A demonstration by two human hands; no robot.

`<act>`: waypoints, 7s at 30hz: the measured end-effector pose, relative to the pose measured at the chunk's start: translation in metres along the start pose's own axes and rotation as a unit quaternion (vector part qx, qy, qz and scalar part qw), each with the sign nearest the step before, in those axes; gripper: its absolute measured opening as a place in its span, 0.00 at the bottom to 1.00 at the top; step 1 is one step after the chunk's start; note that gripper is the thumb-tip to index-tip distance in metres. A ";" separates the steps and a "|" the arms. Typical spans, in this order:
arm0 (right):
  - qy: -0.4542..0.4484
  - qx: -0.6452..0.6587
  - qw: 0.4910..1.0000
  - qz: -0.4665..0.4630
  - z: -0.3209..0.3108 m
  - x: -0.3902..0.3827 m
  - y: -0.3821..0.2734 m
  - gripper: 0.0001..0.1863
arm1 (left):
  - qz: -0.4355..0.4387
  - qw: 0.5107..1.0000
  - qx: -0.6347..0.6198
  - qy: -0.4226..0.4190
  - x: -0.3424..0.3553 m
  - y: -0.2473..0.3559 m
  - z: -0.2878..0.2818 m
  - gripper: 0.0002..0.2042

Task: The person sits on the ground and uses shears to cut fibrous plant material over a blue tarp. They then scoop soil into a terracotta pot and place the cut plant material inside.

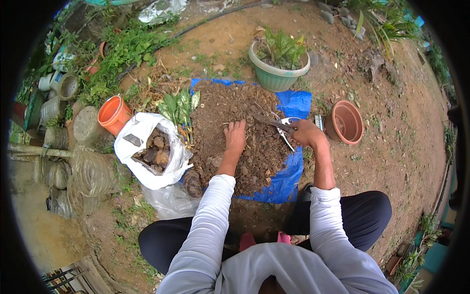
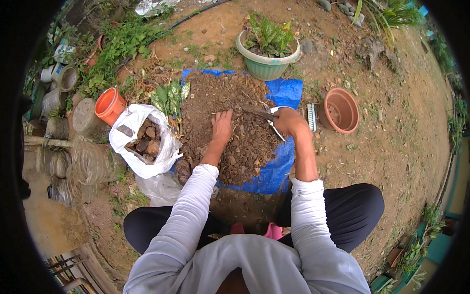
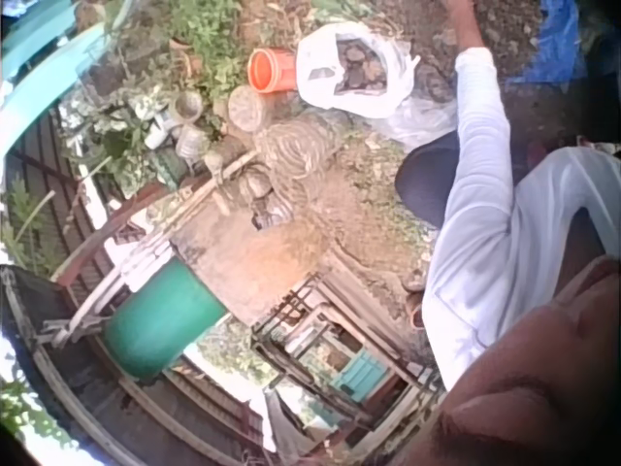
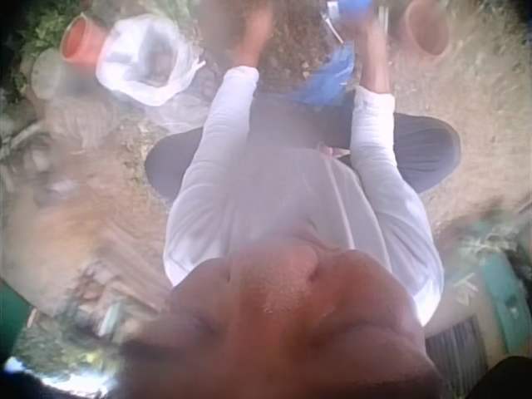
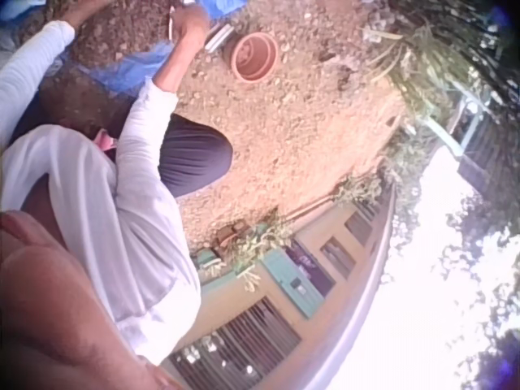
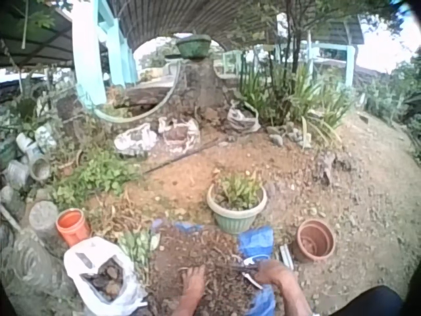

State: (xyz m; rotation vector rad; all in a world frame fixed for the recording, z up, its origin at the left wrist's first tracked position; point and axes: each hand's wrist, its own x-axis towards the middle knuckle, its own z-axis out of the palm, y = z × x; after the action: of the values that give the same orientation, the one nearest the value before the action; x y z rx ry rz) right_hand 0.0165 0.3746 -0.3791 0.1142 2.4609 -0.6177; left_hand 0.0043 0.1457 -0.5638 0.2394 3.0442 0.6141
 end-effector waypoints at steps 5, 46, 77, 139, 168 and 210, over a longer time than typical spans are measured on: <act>0.136 0.163 0.975 -0.062 0.063 0.014 0.033 0.24 | -0.014 0.999 0.016 -0.031 0.005 0.020 -0.015 0.21; 0.195 0.109 0.970 -0.098 0.157 0.034 0.038 0.26 | -0.423 0.675 -0.604 0.037 0.010 0.012 -0.018 0.14; 0.261 0.956 0.134 -0.024 0.075 0.079 0.133 0.17 | -0.383 0.348 -0.852 -0.075 0.052 0.073 0.015 0.08; 0.489 0.116 0.815 0.289 0.115 0.118 0.176 0.37 | -0.319 0.672 -0.665 0.069 0.046 -0.015 -0.136 0.13; 0.396 0.129 0.870 -0.265 0.117 0.049 -0.068 0.36 | -0.263 0.587 -0.761 0.085 0.021 0.011 -0.121 0.14; 0.365 0.061 0.919 -0.132 0.089 0.062 -0.079 0.34 | -0.214 0.778 -0.591 0.015 -0.039 -0.019 -0.131 0.17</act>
State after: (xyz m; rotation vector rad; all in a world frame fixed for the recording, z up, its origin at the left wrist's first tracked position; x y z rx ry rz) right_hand -0.0046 0.2601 -0.4458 0.0680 3.1903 -0.9854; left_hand 0.0324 0.0719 -0.4505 -0.4801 1.9709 2.1766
